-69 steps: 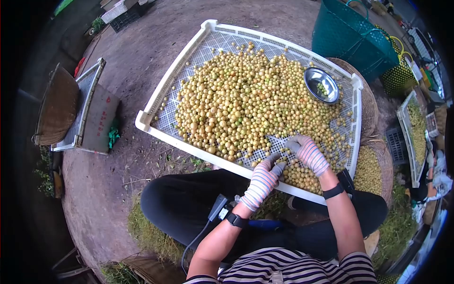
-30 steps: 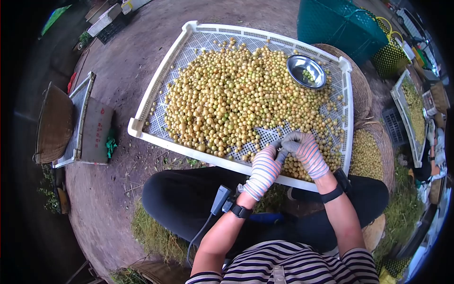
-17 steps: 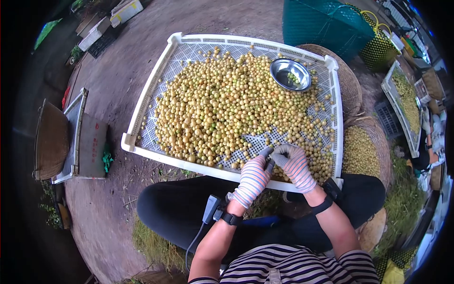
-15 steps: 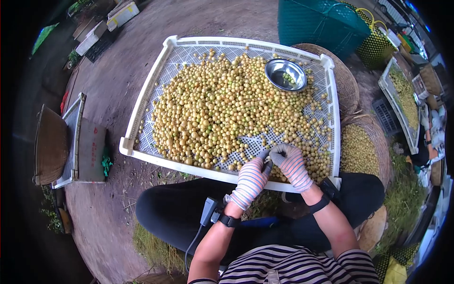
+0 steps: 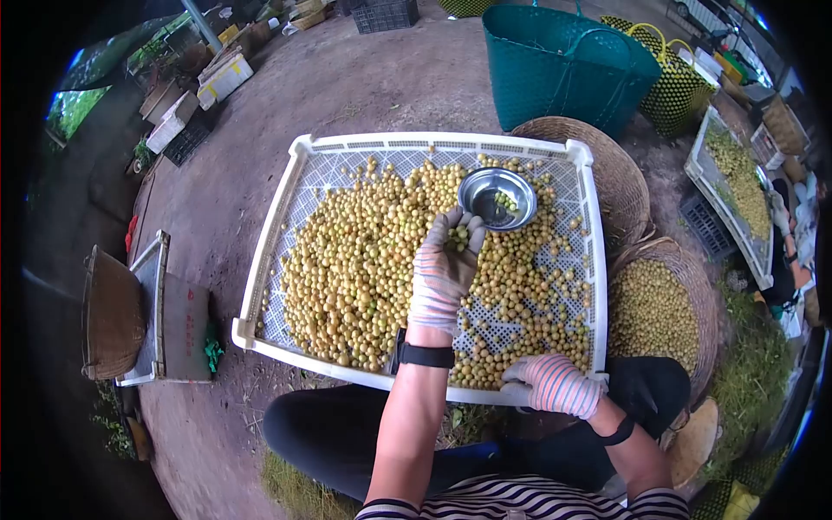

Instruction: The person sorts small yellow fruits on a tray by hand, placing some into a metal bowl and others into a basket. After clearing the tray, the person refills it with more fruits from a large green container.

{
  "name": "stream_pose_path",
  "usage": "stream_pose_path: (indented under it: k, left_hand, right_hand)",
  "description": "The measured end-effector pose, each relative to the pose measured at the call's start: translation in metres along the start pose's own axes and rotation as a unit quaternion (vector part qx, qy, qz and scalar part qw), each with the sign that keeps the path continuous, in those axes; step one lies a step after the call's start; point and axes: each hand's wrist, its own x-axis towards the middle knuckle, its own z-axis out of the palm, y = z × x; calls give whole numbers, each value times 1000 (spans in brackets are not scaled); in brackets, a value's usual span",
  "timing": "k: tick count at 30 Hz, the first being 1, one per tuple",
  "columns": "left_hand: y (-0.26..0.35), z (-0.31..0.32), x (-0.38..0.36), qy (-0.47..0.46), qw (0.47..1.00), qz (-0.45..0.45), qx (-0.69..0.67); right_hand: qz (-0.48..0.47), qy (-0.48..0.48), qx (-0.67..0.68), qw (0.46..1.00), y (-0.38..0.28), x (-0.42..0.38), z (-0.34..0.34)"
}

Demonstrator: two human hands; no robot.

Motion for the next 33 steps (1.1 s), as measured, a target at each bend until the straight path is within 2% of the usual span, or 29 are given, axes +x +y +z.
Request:
stream_pose_path:
  k: [4, 5, 6, 7, 8, 11, 12, 13, 14, 15, 16, 17, 19, 21, 22, 25, 28, 31, 32, 33]
  left_hand:
    - [-28, 9, 57, -34, 997, 28, 68]
    - [-28, 8, 60, -56, 995, 10, 86]
    - [-29, 5, 61, -23, 993, 12, 111]
    - [-32, 3, 59, 11, 991, 13, 136]
    - [-33, -1, 56, -18, 988, 46, 149]
    - [-25, 10, 18, -23, 937, 107, 331]
    - [-23, 11, 4, 11, 906, 102, 411]
    - [-26, 3, -9, 21, 864, 93, 493]
    - [-30, -10, -21, -8, 762, 110, 638]
    - [-34, -21, -35, -38, 633, 123, 763]
    - [-42, -23, -52, -66, 511, 120, 848]
    - [-51, -25, -69, -93, 377, 115, 914]
    - [-66, -45, -97, -144, 303, 2, 942]
    - [-69, -52, -131, -180, 264, 12, 947]
    - [-68, -52, -144, -183, 272, 16, 944]
    - [-59, -48, -167, -175, 311, 41, 933]
    - [-43, -32, -167, -122, 384, 118, 908]
    - [-41, -20, -167, -118, 414, 37, 902]
    - [-44, -32, -165, -153, 388, 50, 907]
    - [-46, -32, -167, -151, 385, 41, 909]
  right_hand:
    - [74, 75, -31, 994, 36, 5, -17]
    - [97, 98, -40, 990, 47, 10, -18]
    - [86, 195, -41, 976, 61, 19, -14]
    - [136, 212, 13, 968, 63, 29, -22]
    - [96, 295, -42, 950, 80, 44, -13]
    - [112, 302, -32, 946, 91, 80, -15]
    - [111, 289, -94, 946, 91, 89, -16]
    - [108, 273, -156, 943, 91, 95, -16]
    - [120, 250, -190, 942, 102, 102, -9]
    - [131, 229, -224, 938, 111, 108, -4]
    - [154, 169, -244, 943, 102, 107, -12]
    - [176, 152, -254, 939, 102, 106, -10]
    - [183, 96, -222, 953, 106, 95, -10]
    - [161, 95, -136, 973, 104, 75, -21]
    - [149, 94, -91, 980, 101, 65, -26]
    - [123, 197, 51, 971, 101, 40, -21]
    - [82, 140, 120, 979, 69, 30, -8]
    - [44, 118, 141, 982, 32, 23, 11]
    - [59, 122, 155, 978, 29, 23, 20]
    - [73, 140, 156, 975, 30, 21, 26]
